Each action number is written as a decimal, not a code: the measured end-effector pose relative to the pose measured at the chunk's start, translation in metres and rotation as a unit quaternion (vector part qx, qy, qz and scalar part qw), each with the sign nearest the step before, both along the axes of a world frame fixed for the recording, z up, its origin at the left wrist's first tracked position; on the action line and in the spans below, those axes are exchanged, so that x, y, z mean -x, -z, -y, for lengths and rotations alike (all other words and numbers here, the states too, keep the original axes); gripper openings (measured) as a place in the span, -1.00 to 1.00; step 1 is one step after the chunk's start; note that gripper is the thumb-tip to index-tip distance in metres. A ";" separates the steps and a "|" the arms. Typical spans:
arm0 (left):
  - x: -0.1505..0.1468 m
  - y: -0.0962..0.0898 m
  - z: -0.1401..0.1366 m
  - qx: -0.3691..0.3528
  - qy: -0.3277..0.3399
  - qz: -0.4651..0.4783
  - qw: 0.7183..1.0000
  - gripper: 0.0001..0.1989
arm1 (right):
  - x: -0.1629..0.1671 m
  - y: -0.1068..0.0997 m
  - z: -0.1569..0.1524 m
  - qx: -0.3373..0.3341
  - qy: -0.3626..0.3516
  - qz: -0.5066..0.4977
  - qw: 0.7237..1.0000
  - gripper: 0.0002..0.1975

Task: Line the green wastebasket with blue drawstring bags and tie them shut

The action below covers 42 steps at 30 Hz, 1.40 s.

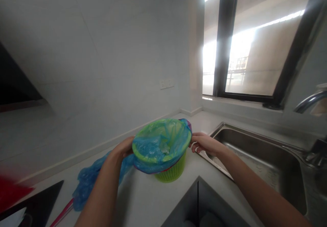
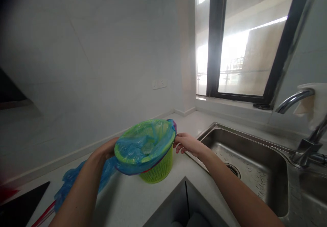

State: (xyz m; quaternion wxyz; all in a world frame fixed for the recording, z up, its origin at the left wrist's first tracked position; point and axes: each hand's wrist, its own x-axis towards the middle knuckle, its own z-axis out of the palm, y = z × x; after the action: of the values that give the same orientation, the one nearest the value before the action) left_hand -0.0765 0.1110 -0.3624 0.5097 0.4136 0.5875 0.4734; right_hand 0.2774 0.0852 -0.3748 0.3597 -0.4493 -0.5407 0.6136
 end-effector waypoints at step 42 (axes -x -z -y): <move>-0.032 -0.028 0.016 -0.298 -0.040 -0.228 0.926 -0.76 | 0.017 -0.036 0.054 -0.055 0.044 -0.051 0.996 -0.92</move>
State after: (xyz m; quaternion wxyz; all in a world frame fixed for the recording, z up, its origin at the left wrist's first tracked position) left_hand -0.0447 0.0953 -0.3341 0.1960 0.6191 0.5357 0.5397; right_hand 0.2607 0.0308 -0.3386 0.4374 -0.4204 -0.5345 0.5885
